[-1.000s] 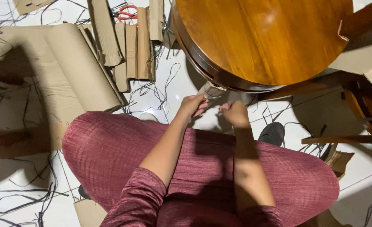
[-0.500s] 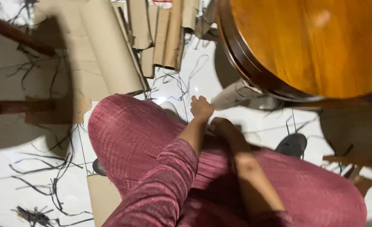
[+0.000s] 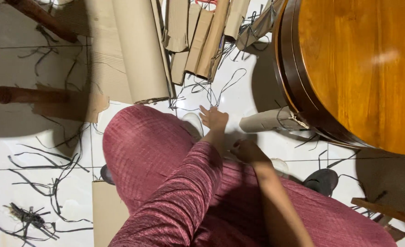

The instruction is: Wrapping the legs of a wooden stool with protective paper and securing it with string

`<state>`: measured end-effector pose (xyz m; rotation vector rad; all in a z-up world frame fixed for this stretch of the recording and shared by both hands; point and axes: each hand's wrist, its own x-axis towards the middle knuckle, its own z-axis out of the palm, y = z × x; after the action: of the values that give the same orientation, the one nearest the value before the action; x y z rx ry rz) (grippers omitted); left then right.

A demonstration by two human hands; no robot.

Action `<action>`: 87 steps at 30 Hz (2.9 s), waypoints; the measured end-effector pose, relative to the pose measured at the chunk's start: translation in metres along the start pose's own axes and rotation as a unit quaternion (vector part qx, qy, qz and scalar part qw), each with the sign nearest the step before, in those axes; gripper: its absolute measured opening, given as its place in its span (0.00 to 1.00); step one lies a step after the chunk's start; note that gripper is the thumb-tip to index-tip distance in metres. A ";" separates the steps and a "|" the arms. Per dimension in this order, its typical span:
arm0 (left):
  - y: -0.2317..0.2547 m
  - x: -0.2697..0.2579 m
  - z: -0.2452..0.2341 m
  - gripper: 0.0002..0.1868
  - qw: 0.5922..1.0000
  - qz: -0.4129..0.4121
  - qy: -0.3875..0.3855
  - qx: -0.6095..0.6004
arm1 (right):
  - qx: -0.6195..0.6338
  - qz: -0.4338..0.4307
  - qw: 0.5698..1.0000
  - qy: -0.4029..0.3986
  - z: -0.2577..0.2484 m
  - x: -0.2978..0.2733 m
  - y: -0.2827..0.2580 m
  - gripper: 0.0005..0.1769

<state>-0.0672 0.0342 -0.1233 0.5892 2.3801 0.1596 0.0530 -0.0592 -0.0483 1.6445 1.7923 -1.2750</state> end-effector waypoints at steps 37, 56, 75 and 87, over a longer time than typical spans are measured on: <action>-0.008 0.034 0.066 0.13 0.882 0.375 -0.164 -0.232 | 0.069 0.064 0.995 0.031 -0.027 -0.012 -0.012 0.29; 0.034 -0.049 -0.058 0.13 0.831 0.436 -0.347 -0.002 | 0.470 -0.043 0.845 0.251 -0.029 0.001 0.032 0.10; 0.041 -0.048 0.011 0.19 0.793 0.047 -0.115 -0.596 | 0.782 0.191 0.248 0.539 -0.029 -0.054 0.159 0.14; 0.055 -0.063 0.050 0.15 0.863 0.315 -0.294 -0.263 | 0.362 0.070 0.777 0.511 -0.032 0.035 0.111 0.15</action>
<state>0.0273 0.0525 -0.1107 0.9556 1.3950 0.7708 0.1572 -0.0248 -0.0989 3.3277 1.6205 -1.1244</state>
